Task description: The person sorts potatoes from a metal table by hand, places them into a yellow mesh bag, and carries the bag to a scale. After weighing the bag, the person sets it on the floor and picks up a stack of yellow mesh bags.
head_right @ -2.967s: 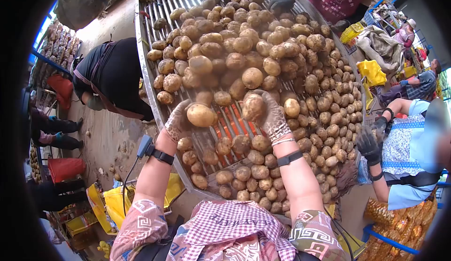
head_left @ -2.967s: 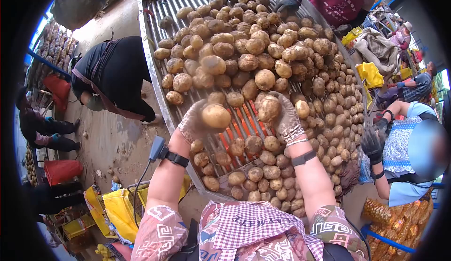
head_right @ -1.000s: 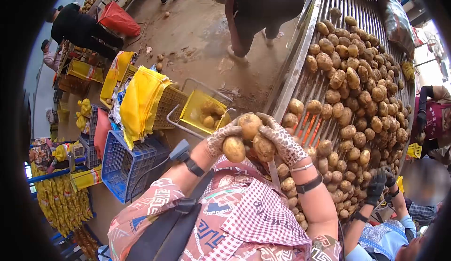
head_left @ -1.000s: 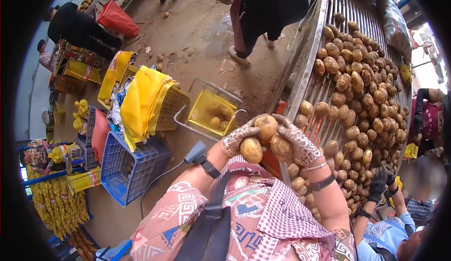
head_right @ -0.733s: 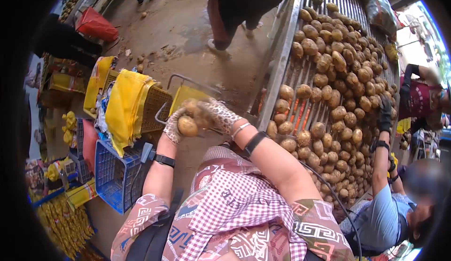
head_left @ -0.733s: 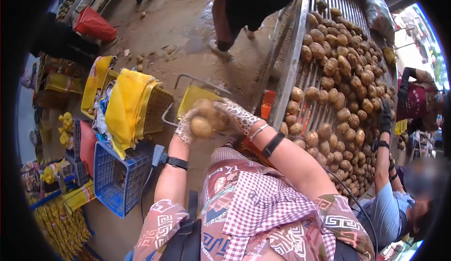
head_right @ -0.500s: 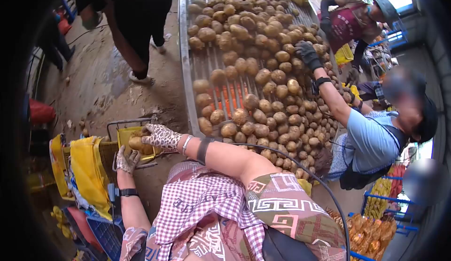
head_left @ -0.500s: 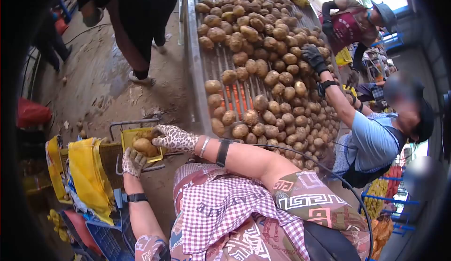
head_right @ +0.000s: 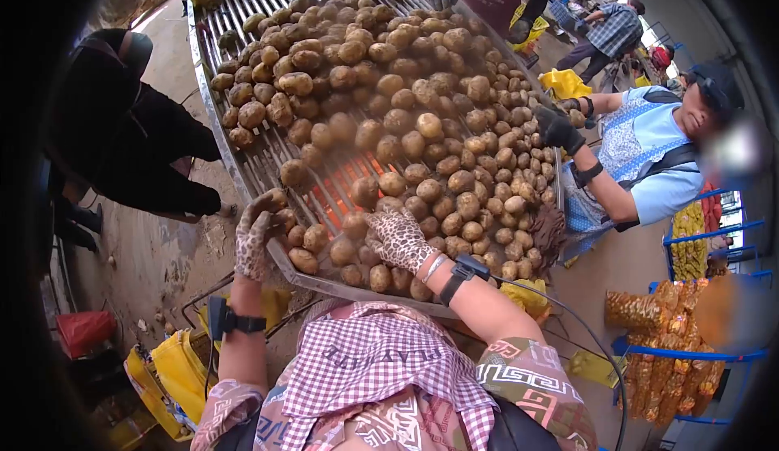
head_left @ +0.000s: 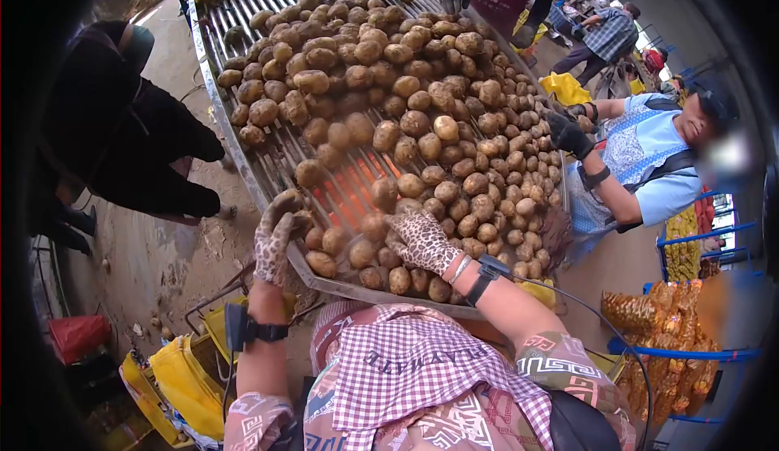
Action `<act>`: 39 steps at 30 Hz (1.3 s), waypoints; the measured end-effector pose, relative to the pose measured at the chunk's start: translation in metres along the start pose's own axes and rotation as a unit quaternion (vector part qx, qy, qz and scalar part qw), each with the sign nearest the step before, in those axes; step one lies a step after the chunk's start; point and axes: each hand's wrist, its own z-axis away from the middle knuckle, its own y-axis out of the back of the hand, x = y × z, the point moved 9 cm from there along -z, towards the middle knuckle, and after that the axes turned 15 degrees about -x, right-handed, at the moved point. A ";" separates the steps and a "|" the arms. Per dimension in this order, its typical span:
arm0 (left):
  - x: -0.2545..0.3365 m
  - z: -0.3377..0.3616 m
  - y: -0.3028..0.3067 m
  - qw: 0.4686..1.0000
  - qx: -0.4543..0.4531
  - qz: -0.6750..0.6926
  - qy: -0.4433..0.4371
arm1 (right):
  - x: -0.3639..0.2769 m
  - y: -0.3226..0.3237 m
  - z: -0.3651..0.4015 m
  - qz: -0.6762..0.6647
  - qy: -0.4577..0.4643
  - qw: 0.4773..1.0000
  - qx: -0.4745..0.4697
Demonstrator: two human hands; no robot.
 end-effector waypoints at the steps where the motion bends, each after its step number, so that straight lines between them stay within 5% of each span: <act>1: -0.002 -0.032 -0.019 0.999 -0.018 -0.029 0.023 | 0.003 0.001 0.006 -0.049 0.039 0.997 -0.033; 2: -0.004 -0.063 -0.036 0.997 -0.034 -0.057 0.044 | 0.007 0.002 0.012 -0.095 0.081 0.990 -0.065; 3: -0.003 -0.098 -0.051 0.982 -0.071 -0.175 0.017 | 0.020 0.011 0.020 -0.128 0.083 0.988 -0.002; 5: -0.005 -0.154 -0.077 0.952 -0.103 -0.289 -0.011 | 0.077 0.016 0.020 -0.213 -0.042 0.975 0.043; 7: -0.019 -0.195 -0.108 0.841 -0.150 -0.517 0.058 | 0.132 0.042 0.017 -0.248 -0.101 0.952 0.151; 12: -0.059 -0.225 -0.145 0.725 -0.182 -0.640 0.178 | 0.213 0.088 -0.051 -0.159 -0.179 0.948 0.211; 14: -0.068 -0.228 -0.146 0.726 -0.187 -0.629 0.206 | 0.222 0.076 -0.088 -0.112 -0.228 0.962 0.100; 18: -0.080 -0.228 -0.126 0.736 -0.177 -0.608 0.240 | 0.224 0.086 -0.110 -0.104 -0.204 0.973 0.038; 20: -0.077 -0.225 -0.127 0.810 -0.203 -0.521 0.176 | 0.243 0.085 -0.111 -0.223 -0.152 0.962 0.038; 21: -0.085 -0.223 -0.125 0.887 -0.218 -0.364 0.181 | 0.256 0.068 -0.103 -0.519 -0.109 0.845 0.068; 22: -0.089 -0.220 -0.121 0.886 -0.221 -0.363 0.184 | 0.263 0.050 -0.095 -0.760 -0.055 0.641 0.094; 23: -0.098 -0.212 -0.119 0.946 -0.202 -0.106 0.232 | 0.265 0.046 -0.086 -0.846 0.026 0.527 0.073; 25: -0.091 -0.199 -0.130 0.918 -0.120 0.310 0.215 | 0.279 0.026 -0.076 -0.878 0.023 0.471 0.084; 27: -0.120 -0.215 -0.114 0.915 -0.076 0.329 0.219 | 0.287 0.014 -0.089 -0.553 0.012 0.829 0.080; 28: -0.129 -0.221 -0.105 0.909 -0.027 0.355 0.218 | 0.249 0.046 -0.081 -0.563 -0.086 0.822 0.008; 29: -0.093 -0.220 -0.117 0.951 0.038 0.194 0.237 | 0.241 0.049 -0.089 -0.409 -0.112 0.906 -0.012; 30: -0.136 -0.252 -0.108 0.961 -0.077 0.163 0.211 | 0.237 0.038 -0.099 -0.248 -0.077 0.963 0.074; 31: -0.128 -0.274 -0.111 0.967 -0.177 -0.167 0.073 | 0.214 0.052 -0.095 -0.172 -0.083 0.976 0.109; 32: -0.092 -0.272 -0.134 0.936 -0.142 -0.278 0.163 | 0.193 0.065 -0.093 -0.145 -0.130 0.981 0.001; 33: -0.032 -0.269 -0.170 0.819 -0.243 -0.500 0.140 | 0.195 0.045 -0.107 -0.137 -0.131 0.981 -0.052; 34: -0.045 -0.277 -0.184 0.659 -0.262 -0.696 0.113 | 0.207 0.011 -0.138 -0.065 -0.056 0.996 -0.030; 36: -0.028 -0.271 -0.206 0.624 -0.319 -0.691 0.173 | 0.192 0.049 -0.111 -0.103 -0.126 0.980 -0.111; 39: -0.038 -0.271 -0.222 0.574 -0.374 -0.721 0.105 | 0.188 0.043 -0.103 -0.080 -0.143 0.968 -0.190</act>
